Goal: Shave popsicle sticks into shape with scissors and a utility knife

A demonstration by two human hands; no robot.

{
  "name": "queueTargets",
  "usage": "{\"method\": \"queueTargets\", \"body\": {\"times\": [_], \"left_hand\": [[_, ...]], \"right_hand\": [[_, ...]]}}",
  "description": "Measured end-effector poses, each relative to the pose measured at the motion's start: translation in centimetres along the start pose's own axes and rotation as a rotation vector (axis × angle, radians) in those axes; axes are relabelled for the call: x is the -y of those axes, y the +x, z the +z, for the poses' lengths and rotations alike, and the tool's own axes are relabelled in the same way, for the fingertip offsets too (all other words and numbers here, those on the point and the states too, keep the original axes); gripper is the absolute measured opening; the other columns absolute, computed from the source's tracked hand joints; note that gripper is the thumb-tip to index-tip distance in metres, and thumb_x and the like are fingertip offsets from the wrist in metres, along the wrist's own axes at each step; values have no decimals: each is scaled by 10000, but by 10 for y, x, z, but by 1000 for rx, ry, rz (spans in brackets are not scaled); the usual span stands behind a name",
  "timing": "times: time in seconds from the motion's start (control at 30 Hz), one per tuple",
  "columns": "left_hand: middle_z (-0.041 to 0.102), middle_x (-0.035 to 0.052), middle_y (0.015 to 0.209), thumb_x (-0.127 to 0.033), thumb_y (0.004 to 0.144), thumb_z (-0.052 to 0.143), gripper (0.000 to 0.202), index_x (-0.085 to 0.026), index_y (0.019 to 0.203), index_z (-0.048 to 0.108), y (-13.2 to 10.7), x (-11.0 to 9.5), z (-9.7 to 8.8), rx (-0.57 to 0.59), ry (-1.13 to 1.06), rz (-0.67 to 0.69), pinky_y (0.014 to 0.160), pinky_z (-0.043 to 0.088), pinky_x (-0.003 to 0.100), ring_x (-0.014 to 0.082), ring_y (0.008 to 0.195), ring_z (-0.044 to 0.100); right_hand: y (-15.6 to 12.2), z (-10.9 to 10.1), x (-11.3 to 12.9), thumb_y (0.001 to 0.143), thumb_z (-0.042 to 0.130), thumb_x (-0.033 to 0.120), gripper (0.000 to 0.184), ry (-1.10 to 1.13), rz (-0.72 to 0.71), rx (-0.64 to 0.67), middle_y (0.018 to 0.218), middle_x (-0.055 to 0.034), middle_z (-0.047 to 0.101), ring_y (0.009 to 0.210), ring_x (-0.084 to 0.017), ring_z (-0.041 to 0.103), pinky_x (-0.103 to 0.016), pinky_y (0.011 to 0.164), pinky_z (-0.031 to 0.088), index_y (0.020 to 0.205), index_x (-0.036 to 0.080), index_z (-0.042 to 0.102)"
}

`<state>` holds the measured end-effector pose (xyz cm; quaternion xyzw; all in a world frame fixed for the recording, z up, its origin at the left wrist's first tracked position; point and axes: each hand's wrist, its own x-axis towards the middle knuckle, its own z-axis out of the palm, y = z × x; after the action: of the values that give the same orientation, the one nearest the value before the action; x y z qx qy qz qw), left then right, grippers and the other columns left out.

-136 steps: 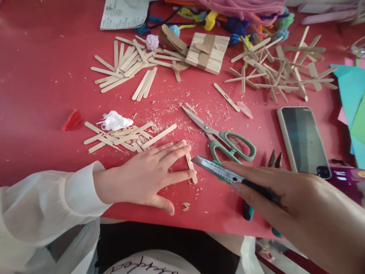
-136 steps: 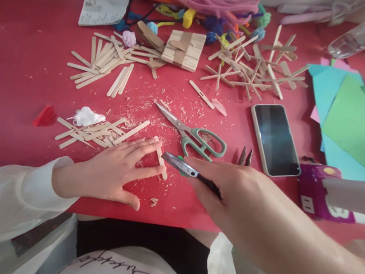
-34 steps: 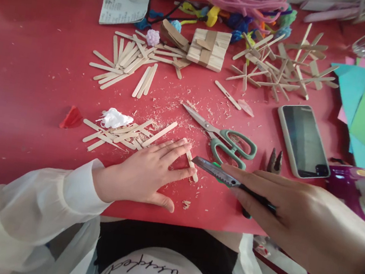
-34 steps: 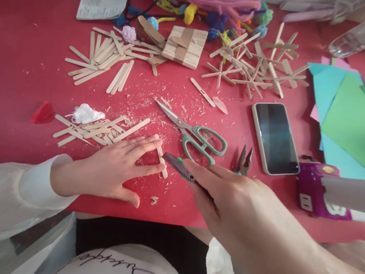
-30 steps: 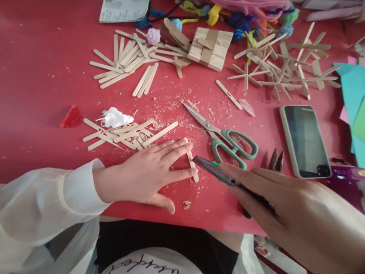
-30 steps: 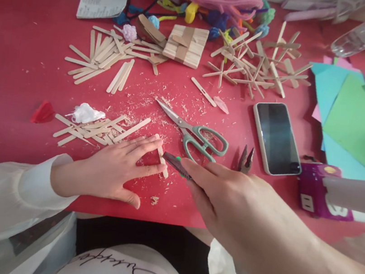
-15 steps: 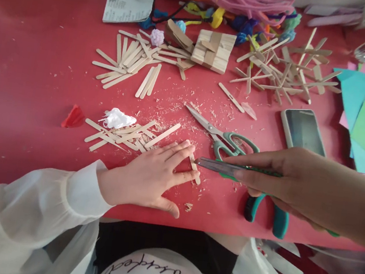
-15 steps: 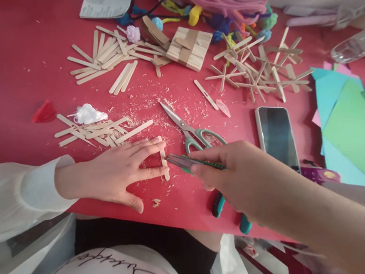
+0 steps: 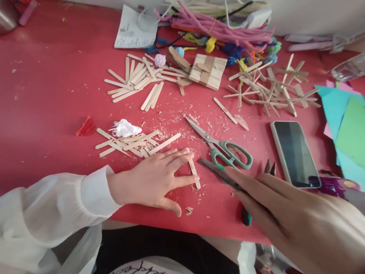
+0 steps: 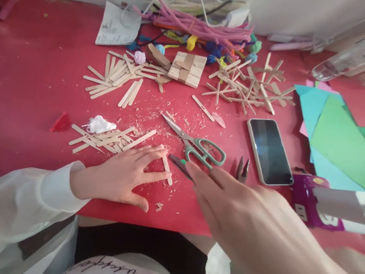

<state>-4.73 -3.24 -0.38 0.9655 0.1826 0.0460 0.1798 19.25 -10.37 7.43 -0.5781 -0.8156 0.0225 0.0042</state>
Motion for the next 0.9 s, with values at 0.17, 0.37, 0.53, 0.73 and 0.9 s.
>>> {"method": "queueTargets", "body": {"times": [0.17,0.37,0.53,0.73,0.9], "left_hand": [[399,183,1365,-675,731,486,699,-204,1247,506,1,1,-3,-25,28,14,1004,314,494,352,1257,370],[566,86,1045,-236,921,375,233,-132,1028,553,14,3,-7,-65,161,-115,943,399,388,215,1013,525],[554,59,865,-193,884,425,152,-140,810,546,17,1,-18,-20,156,-168,875,426,373,196,878,531],[597,28,763,-279,867,460,149,-183,830,567,2,4,-46,-113,-293,-424,664,441,292,163,694,557],[564,-17,647,-260,711,625,136,-161,799,593,26,28,-47,-600,-1070,-719,562,407,212,103,565,513]], "right_hand": [[-33,11,-1,861,432,337,376,301,215,-61,947,10,713,640,-173,686,-245,488,538,1228,366,509],[-31,33,5,830,473,431,410,531,448,-124,813,2,700,549,-167,629,-294,541,538,1202,282,559],[18,28,0,845,420,356,421,409,338,-60,811,-33,697,626,-185,651,-289,552,487,1229,222,528],[79,30,-5,843,471,294,306,431,292,-21,887,-87,675,826,-249,633,-377,686,478,1095,163,586],[109,45,-6,865,522,335,302,590,230,17,1113,-66,584,918,-174,588,-386,771,498,1117,172,551]]}}
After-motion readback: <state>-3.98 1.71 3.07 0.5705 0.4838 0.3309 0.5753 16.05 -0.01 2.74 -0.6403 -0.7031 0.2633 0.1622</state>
